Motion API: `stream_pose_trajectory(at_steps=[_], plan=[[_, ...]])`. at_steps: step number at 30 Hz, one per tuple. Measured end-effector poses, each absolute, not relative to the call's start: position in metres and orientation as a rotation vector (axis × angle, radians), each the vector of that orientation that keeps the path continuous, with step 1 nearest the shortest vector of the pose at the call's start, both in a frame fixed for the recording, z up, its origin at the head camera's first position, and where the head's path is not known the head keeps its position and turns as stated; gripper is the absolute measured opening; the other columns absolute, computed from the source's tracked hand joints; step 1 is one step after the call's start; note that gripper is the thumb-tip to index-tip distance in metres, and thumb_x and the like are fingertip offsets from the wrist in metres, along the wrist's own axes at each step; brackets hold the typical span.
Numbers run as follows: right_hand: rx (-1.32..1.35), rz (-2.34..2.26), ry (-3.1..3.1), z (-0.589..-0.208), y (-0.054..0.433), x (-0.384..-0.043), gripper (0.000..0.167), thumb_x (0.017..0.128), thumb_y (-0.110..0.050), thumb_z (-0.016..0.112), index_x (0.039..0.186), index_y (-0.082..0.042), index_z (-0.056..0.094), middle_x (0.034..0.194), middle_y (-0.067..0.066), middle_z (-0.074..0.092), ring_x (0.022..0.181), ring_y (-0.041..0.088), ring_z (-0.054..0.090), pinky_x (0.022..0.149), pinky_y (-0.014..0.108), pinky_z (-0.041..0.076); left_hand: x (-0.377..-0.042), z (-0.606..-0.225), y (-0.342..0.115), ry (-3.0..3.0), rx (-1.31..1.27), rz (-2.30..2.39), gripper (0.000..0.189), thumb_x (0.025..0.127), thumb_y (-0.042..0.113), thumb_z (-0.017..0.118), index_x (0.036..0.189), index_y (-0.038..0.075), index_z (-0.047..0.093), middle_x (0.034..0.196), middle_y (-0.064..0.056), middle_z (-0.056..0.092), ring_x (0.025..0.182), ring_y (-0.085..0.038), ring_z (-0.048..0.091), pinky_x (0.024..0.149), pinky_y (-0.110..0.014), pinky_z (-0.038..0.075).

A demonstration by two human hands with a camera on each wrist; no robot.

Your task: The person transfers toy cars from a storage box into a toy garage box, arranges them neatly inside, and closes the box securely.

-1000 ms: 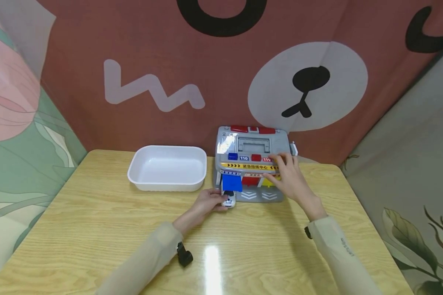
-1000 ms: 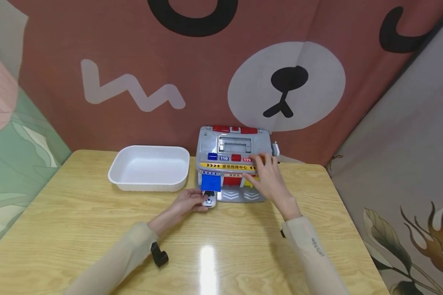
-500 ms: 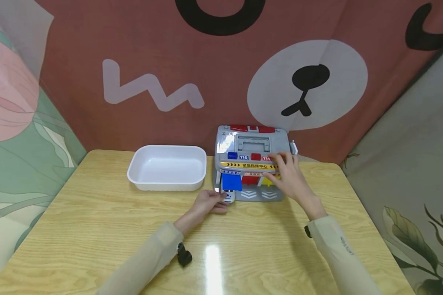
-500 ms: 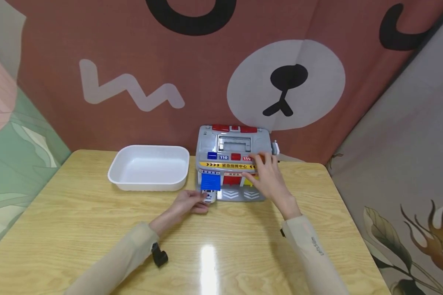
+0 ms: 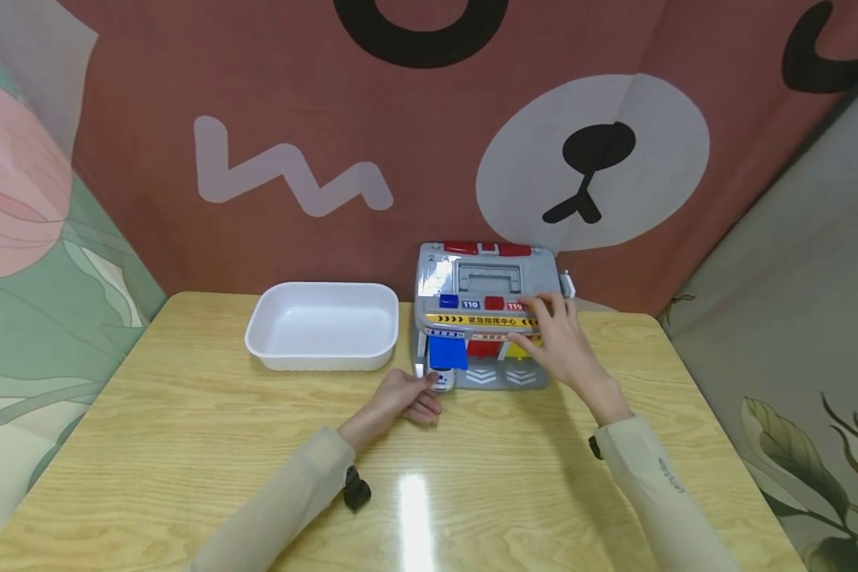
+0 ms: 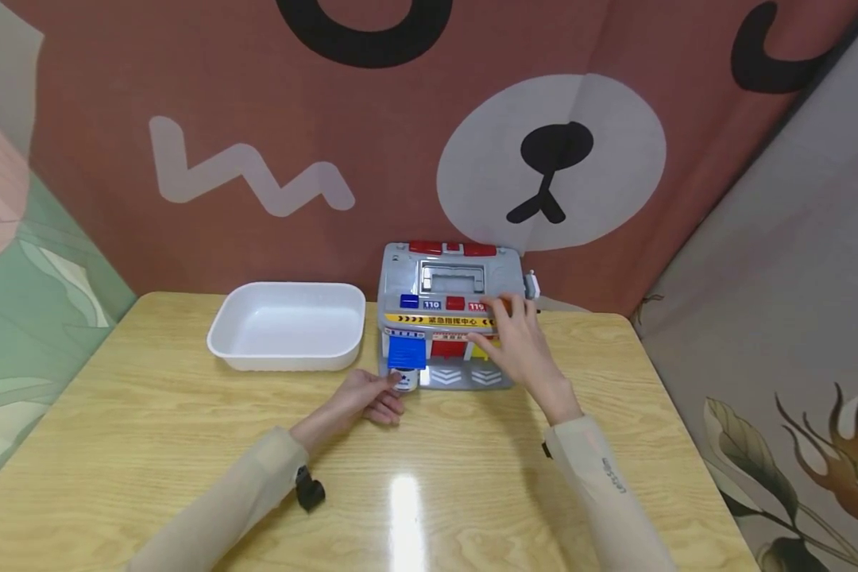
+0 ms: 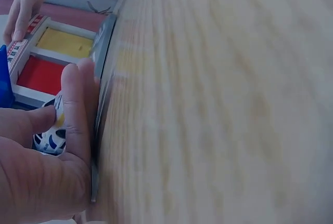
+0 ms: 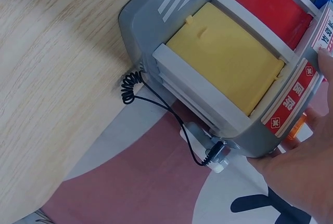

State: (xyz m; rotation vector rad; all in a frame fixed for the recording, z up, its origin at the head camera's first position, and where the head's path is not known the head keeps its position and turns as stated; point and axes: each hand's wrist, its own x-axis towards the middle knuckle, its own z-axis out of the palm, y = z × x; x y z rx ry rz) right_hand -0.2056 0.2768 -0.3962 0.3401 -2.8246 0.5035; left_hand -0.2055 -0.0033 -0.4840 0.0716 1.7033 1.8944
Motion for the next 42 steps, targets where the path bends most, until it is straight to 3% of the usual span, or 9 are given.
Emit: stream_pose_trajectory(at_steps=[11,16,21,26,33,42], plan=[[0.347,0.509,-2.817,-0.397,0.278,-0.205,0.066,0.089,-0.038,0.07,0.141,-0.011,0.04,0.138,0.02,0.032,0.123,0.038,0.026,0.094,0.055,0.042,-0.208,-0.484,0.0,1.689,0.075,1.907,0.046,0.101,0.028,0.052,0.098,-0.018,0.059,0.082,-0.027,0.069,0.063,-0.026,0.07,0.058,-0.031,0.058],[0.339,0.514,-2.817,-0.398,0.278,-0.206,0.066,0.089,-0.039,0.069,0.142,-0.011,0.04,0.139,0.02,0.032,0.123,0.038,0.026,0.094,0.056,0.042,-0.207,-0.482,0.0,1.626,0.061,1.899,0.047,0.106,0.027,0.038,0.098,-0.015,0.059,0.084,-0.026,0.069,0.07,-0.029,0.071,0.063,-0.035,0.058],[0.342,0.515,-2.804,-0.398,0.279,-0.206,0.066,0.088,-0.039,0.069,0.141,-0.01,0.041,0.139,0.02,0.032,0.123,0.038,0.026,0.093,0.055,0.043,-0.207,-0.476,-0.002,1.531,0.065,1.874,0.062,0.106,0.039,0.026,0.112,-0.015,0.056,0.098,-0.029,0.068,0.082,-0.034,0.071,0.071,-0.041,0.058],[0.355,0.508,-2.798,-0.399,0.279,-0.206,0.066,0.089,-0.04,0.069,0.141,-0.011,0.041,0.138,0.02,0.032,0.123,0.038,0.026,0.093,0.055,0.043,-0.211,-0.473,-0.005,1.449,0.055,1.858,0.075,0.104,0.051,0.018,0.128,-0.014,0.046,0.113,-0.032,0.062,0.091,-0.037,0.068,0.077,-0.045,0.056],[0.36,0.521,-2.796,-0.399,0.277,-0.204,0.065,0.089,-0.037,0.069,0.141,-0.011,0.041,0.138,0.02,0.033,0.122,0.039,0.026,0.092,0.056,0.042,-0.223,-0.467,-0.011,1.401,0.144,1.816,0.096,0.095,0.07,0.011,0.136,-0.013,0.038,0.122,-0.033,0.057,0.099,-0.039,0.066,0.082,-0.048,0.054],[0.344,0.525,-2.804,-0.398,0.278,-0.205,0.066,0.089,-0.04,0.068,0.142,-0.012,0.04,0.139,0.019,0.032,0.124,0.038,0.026,0.094,0.056,0.041,-0.236,-0.455,-0.012,1.349,0.237,1.745,0.1,0.09,0.077,0.011,0.143,-0.006,0.031,0.13,-0.033,0.052,0.108,-0.044,0.06,0.085,-0.052,0.052]])
